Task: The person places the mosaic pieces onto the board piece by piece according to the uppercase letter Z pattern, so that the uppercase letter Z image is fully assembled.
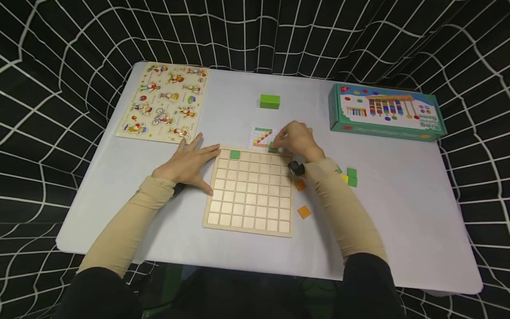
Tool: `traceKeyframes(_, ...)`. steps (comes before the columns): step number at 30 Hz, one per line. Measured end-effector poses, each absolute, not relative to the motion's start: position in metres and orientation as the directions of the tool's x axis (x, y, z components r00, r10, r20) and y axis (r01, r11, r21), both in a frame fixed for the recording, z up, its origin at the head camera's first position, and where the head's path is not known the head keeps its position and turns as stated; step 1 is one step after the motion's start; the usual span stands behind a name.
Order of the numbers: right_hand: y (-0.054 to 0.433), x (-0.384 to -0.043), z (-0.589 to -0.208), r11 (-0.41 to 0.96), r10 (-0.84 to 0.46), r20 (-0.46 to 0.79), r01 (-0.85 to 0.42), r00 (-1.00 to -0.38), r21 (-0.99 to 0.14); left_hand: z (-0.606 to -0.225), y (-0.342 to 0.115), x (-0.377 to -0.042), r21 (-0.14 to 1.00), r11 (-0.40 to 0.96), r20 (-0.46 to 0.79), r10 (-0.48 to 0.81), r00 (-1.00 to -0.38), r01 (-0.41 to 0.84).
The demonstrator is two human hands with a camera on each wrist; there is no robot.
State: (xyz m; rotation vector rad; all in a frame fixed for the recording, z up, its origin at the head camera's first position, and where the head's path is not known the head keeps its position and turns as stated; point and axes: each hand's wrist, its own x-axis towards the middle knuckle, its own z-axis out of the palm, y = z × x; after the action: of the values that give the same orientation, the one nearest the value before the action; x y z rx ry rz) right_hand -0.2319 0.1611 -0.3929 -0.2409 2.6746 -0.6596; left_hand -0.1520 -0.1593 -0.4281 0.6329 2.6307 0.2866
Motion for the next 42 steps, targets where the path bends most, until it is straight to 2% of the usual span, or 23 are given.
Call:
traceKeyframes(10,0.108,-0.23,-0.408,0.842,-0.38,-0.4,-0.133,-0.834,-0.523,-0.427,-0.151,-0.153,0.284,0.872,-0.361,0.483,-0.798,0.399)
traceKeyframes(15,0.104,-0.226,-0.414,0.842,-0.38,-0.399,-0.133,-0.835,-0.523,-0.426,-0.147,-0.153,0.283,0.868,-0.36,0.491,-0.793,0.409)
traceKeyframes(23,0.107,-0.218,-0.413,0.859,-0.342,-0.346,-0.141,-0.873,-0.492,-0.425,-0.146,-0.153,0.283,0.871,-0.362,0.485,-0.796,0.402)
traceKeyframes(30,0.137,-0.222,-0.406,0.86,-0.286,-0.252,-0.132,-0.924,-0.493,-0.424,-0.15,-0.152,0.27,0.878,-0.356,0.473,-0.806,0.396)
traceKeyframes(42,0.231,-0.208,-0.401,0.891,-0.108,-0.264,0.025,-0.959,-0.454,-0.424,-0.153,-0.152,0.285,0.882,-0.368,0.463,-0.806,0.376)
